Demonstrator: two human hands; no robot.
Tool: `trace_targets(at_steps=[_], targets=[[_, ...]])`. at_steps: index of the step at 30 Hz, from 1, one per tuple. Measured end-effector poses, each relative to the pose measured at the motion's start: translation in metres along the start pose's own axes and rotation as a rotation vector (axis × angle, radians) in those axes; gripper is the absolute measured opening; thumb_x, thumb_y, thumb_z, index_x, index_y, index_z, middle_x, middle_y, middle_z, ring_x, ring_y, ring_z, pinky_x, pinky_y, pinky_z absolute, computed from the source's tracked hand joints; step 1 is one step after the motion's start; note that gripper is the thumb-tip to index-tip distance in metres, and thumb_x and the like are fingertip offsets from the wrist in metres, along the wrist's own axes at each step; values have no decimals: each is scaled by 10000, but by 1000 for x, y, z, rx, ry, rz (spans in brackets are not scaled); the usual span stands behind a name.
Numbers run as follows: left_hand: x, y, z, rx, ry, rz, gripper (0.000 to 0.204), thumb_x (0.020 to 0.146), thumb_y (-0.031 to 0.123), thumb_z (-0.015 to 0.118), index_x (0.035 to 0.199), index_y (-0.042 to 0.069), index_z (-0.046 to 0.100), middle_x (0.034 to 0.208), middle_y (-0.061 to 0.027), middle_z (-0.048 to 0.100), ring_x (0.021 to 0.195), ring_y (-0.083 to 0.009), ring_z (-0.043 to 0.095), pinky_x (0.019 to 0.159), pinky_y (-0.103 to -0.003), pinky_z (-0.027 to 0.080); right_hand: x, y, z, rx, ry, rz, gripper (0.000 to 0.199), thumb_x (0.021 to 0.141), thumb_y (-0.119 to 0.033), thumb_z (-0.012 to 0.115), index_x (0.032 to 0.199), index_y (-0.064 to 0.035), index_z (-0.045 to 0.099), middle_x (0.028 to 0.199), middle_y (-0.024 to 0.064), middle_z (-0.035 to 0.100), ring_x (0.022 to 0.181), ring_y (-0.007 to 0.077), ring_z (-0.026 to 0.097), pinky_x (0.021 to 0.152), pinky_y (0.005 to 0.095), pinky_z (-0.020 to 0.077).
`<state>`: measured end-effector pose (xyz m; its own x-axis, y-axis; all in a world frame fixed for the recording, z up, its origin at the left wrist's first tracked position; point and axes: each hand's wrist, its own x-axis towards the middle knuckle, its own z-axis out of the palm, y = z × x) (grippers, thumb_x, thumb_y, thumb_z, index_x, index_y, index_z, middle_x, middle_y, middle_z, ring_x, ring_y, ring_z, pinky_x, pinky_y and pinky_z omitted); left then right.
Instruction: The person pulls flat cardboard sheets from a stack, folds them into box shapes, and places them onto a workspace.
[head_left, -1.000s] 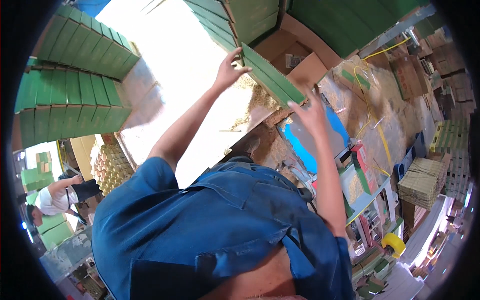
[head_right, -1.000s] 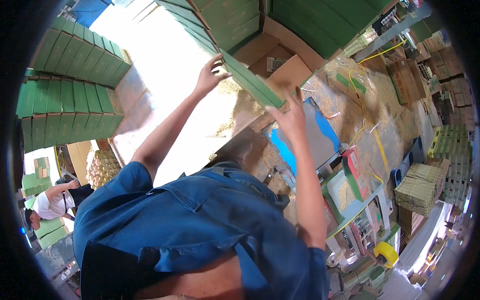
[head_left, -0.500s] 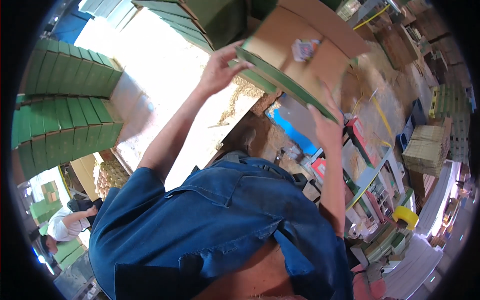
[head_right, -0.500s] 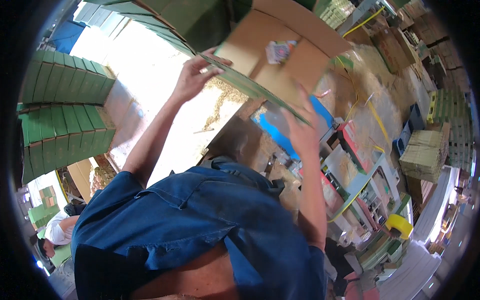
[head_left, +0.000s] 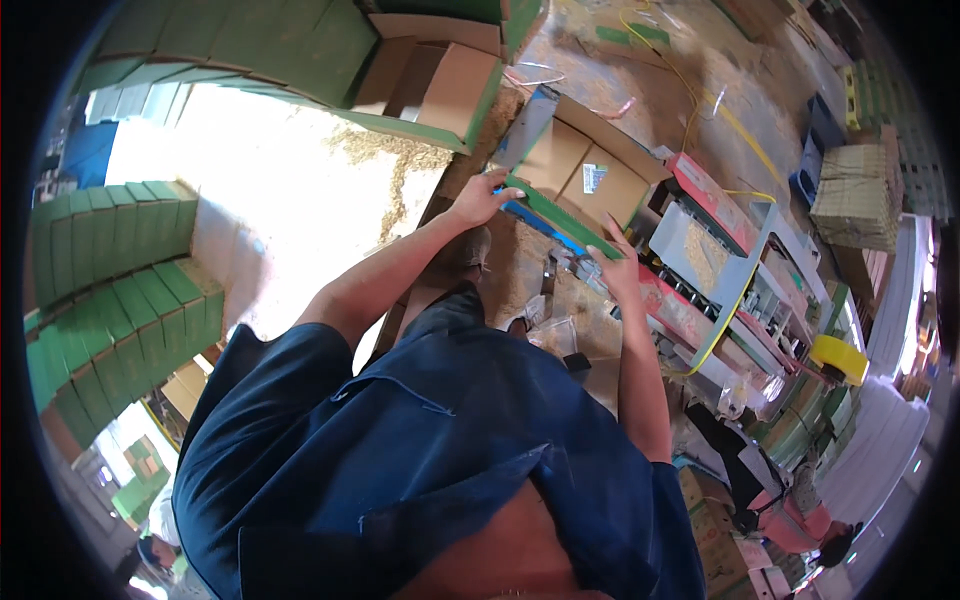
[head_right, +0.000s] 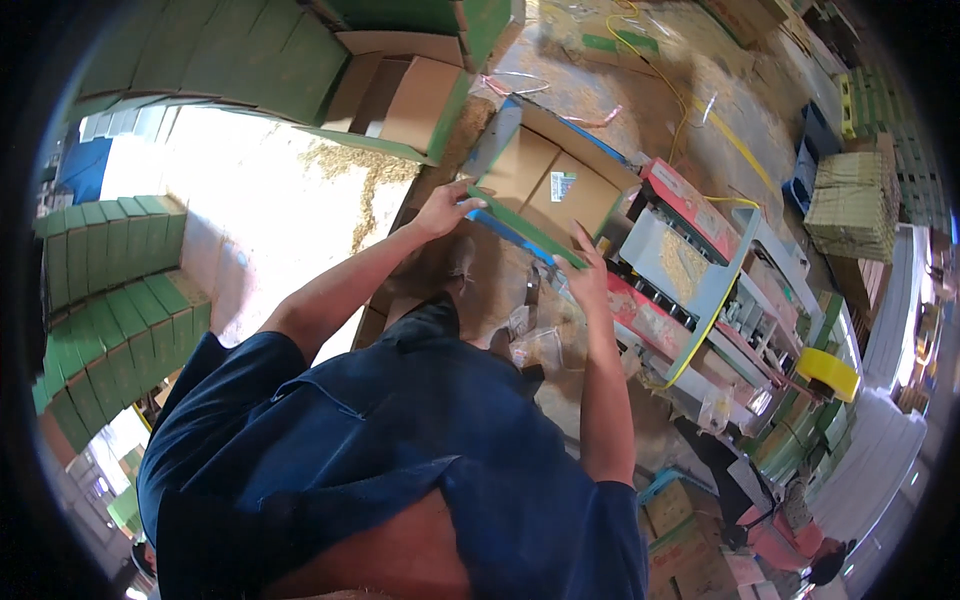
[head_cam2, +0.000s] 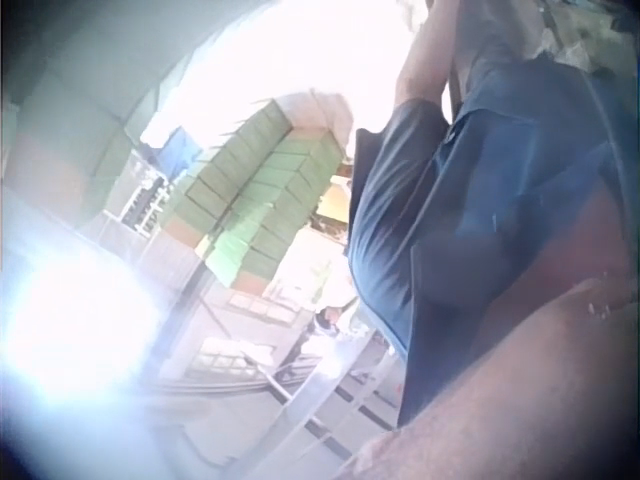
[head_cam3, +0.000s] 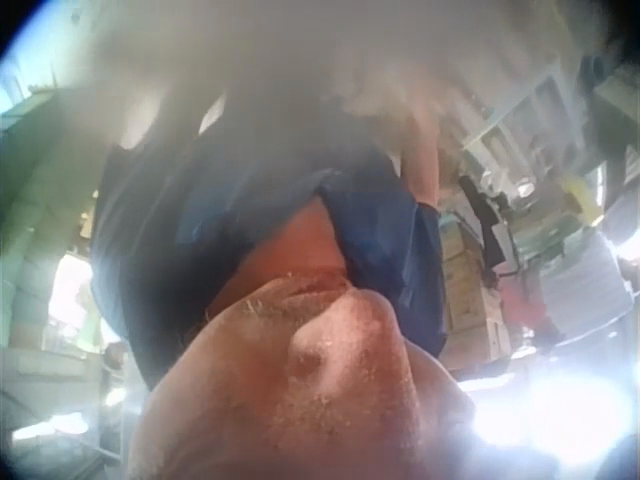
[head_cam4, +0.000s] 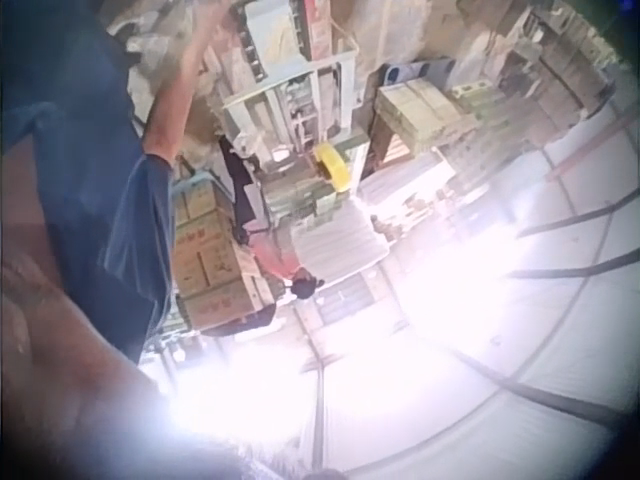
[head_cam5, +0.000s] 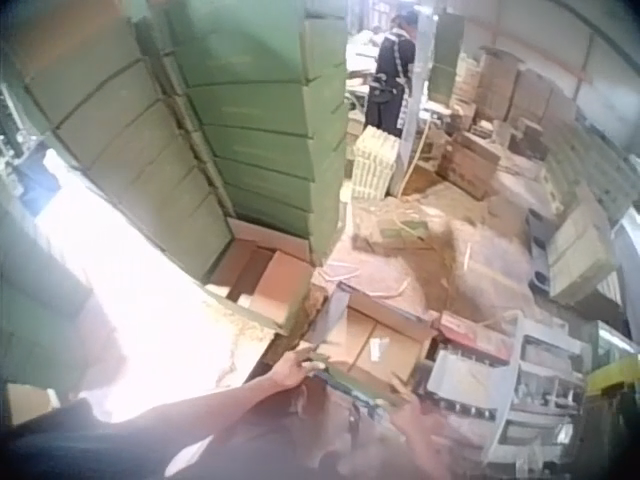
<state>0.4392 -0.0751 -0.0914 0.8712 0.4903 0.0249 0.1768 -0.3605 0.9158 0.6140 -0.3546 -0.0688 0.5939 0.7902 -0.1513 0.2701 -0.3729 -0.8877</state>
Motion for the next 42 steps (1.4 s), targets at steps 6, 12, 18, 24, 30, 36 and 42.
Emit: trace_targets(at_steps=[6,12,18,24,30,36,42], targets=[[31,10,17,249,195,-252,434,804,347,773,1176,143,685,962,-147,711,899,-349,677,761,-423,534,45,-30,-33,-238,197,215,367,817,-195,762,1108,19,701,1006,163,737,880,184,690,786,336,529],[40,24,20,307,72,-449,648,783,344,786,1372,241,535,953,-161,708,958,-369,668,816,-461,533,155,-103,-41,-612,213,15,627,729,-363,792,1229,-22,628,1147,198,671,1085,355,636,938,422,499],[40,5,15,386,139,-164,738,799,263,759,1460,301,432,1116,-175,668,930,-342,674,808,-441,531,95,-82,67,-997,-92,-87,998,677,-457,818,1462,-24,381,1516,229,350,1409,400,326,1155,480,299],[65,19,35,377,-146,-197,745,812,264,761,1469,336,417,1259,-158,615,1068,-380,624,878,-462,519,79,-53,40,-702,47,-184,970,668,-128,788,1491,-10,290,1567,222,230,1469,430,153,1207,505,176],[87,46,114,403,-103,-14,742,744,285,811,1414,174,513,1151,-194,633,1040,-393,613,868,-468,496,46,-27,-18,-826,106,-50,858,675,1,677,1461,5,334,1541,228,296,1454,399,235,1204,459,208],[78,64,159,356,-187,-23,584,731,317,802,1275,176,645,1100,-182,661,1036,-369,631,917,-446,497,-38,-47,23,-581,161,-120,543,714,20,667,1251,36,587,1440,260,445,1354,436,390,1133,445,331],[19,54,96,-161,-316,97,499,793,230,756,1270,131,646,1019,-176,708,877,-293,687,822,-390,534,-57,-42,63,-212,-72,78,488,776,-95,733,1236,23,625,1298,228,608,1224,328,580,1064,386,410]])
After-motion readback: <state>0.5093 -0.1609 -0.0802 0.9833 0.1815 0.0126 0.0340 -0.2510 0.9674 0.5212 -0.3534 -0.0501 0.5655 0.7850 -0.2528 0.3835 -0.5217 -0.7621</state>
